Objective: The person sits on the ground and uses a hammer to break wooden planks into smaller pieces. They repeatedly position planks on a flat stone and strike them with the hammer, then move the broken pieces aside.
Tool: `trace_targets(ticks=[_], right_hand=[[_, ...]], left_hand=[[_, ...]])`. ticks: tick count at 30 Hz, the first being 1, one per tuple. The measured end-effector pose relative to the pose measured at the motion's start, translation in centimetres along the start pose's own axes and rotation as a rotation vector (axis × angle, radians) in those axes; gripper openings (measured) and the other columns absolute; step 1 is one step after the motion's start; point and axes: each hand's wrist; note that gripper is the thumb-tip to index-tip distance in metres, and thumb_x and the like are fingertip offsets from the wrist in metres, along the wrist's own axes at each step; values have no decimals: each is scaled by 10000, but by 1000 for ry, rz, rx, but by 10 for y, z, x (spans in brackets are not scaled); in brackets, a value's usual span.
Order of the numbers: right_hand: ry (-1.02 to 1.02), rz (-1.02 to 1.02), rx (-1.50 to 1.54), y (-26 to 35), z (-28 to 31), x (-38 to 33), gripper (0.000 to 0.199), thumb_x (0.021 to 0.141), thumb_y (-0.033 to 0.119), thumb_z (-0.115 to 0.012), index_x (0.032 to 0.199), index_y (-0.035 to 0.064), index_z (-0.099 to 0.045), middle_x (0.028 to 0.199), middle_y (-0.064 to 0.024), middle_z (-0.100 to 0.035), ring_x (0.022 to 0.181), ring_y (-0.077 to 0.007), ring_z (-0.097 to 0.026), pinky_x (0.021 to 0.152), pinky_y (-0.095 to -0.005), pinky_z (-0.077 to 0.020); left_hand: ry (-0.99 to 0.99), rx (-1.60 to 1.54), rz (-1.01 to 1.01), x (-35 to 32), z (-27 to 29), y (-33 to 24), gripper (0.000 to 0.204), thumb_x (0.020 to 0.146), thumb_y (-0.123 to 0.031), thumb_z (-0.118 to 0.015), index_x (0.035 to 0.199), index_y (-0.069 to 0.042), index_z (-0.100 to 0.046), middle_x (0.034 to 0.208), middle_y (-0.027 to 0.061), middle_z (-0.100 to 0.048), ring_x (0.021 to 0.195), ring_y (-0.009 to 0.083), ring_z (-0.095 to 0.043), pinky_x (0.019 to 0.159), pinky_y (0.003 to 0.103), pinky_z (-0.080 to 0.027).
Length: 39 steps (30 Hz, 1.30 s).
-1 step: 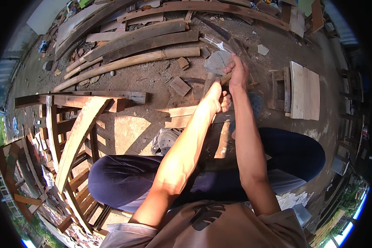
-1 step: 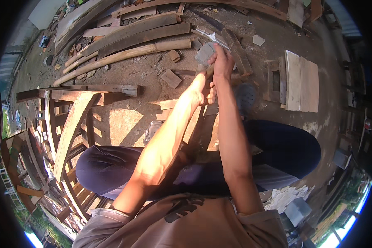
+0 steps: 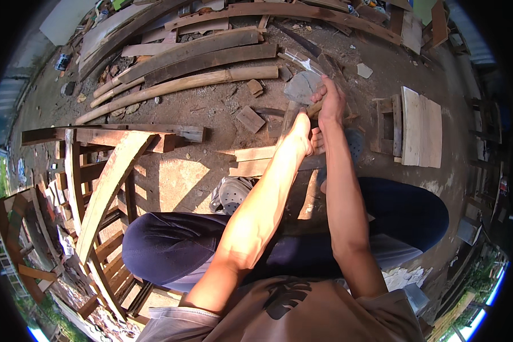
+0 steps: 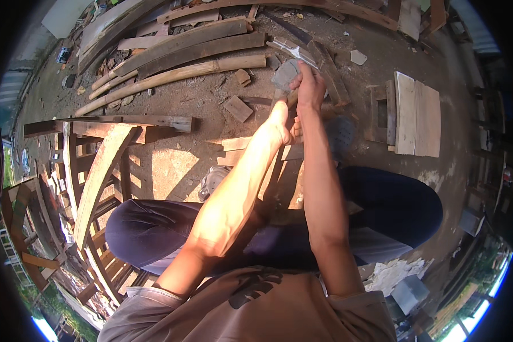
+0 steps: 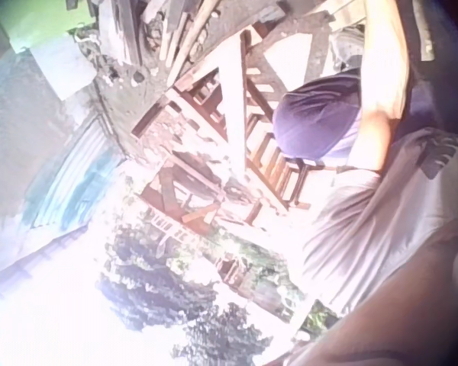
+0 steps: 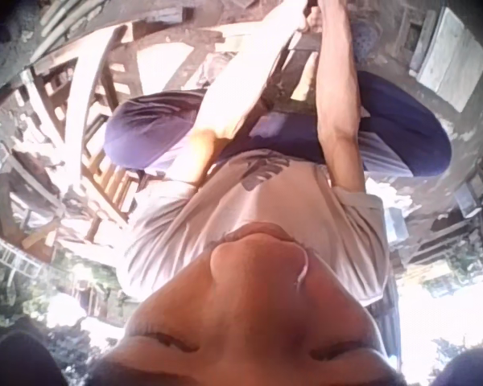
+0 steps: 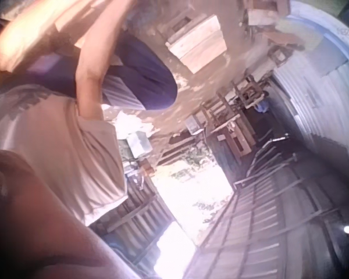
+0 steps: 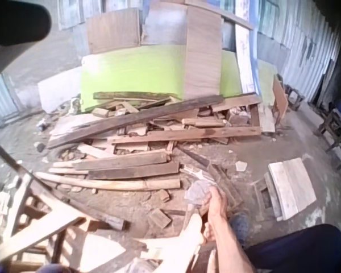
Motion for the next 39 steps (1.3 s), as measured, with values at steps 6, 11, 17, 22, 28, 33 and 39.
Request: trace_targets(ticks=[6,11,17,22,28,33,39], right_hand=[[9,35,-91,1,-2,8,280,873,195,-652,665,25,-573,534,-26,-503,501,-128,-496,531,-289,-405],[-44,64,-119,-1,-1,4,266,860,134,-605,630,29,-523,527,-29,-502,499,-123,-491,521,-286,-398],[-66,101,-117,-5,15,-11,223,861,76,-544,655,35,-471,549,-19,-429,501,-138,-446,534,-306,-411],[-49,23,-116,0,4,-7,257,860,67,-523,615,45,-447,522,-16,-413,478,-135,-427,519,-308,-400],[-101,68,-176,4,-6,-15,275,851,70,-526,589,33,-450,508,-23,-445,463,-117,-433,483,-290,-373],[-39,121,-154,-4,-3,1,301,848,67,-528,561,29,-449,493,-26,-480,440,-88,-432,420,-264,-313],[-21,66,-150,-8,0,-5,315,849,75,-537,551,24,-448,473,-19,-470,425,-92,-432,416,-282,-315]], left_hand=[[103,-258,-357,26,-42,-52,489,963,-493,-449,904,-18,-549,681,104,-591,495,244,-549,449,409,-445],[115,-264,-370,35,-39,-45,443,971,-458,-420,873,-42,-535,667,83,-571,475,221,-515,424,373,-410],[93,-313,-316,34,-28,-21,398,982,-416,-385,837,-69,-517,649,58,-547,452,194,-474,393,331,-369],[84,-341,-328,36,-25,-26,373,991,-381,-356,806,-93,-503,635,37,-527,432,172,-441,368,295,-335],[110,-250,-352,42,-20,-34,359,1001,-338,-321,769,-120,-486,617,12,-503,409,145,-400,338,252,-293],[67,-311,-328,39,-28,-34,340,979,-216,-290,700,-135,-468,599,4,-484,389,137,-377,316,240,-254],[58,-417,-291,40,-22,-28,356,970,-192,-259,678,-135,-453,521,-9,-429,351,139,-345,297,261,-221]])
Point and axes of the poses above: each hand's wrist, its own x-axis towards the middle knuckle, its own z-axis out of the back of the hand, y = z × x
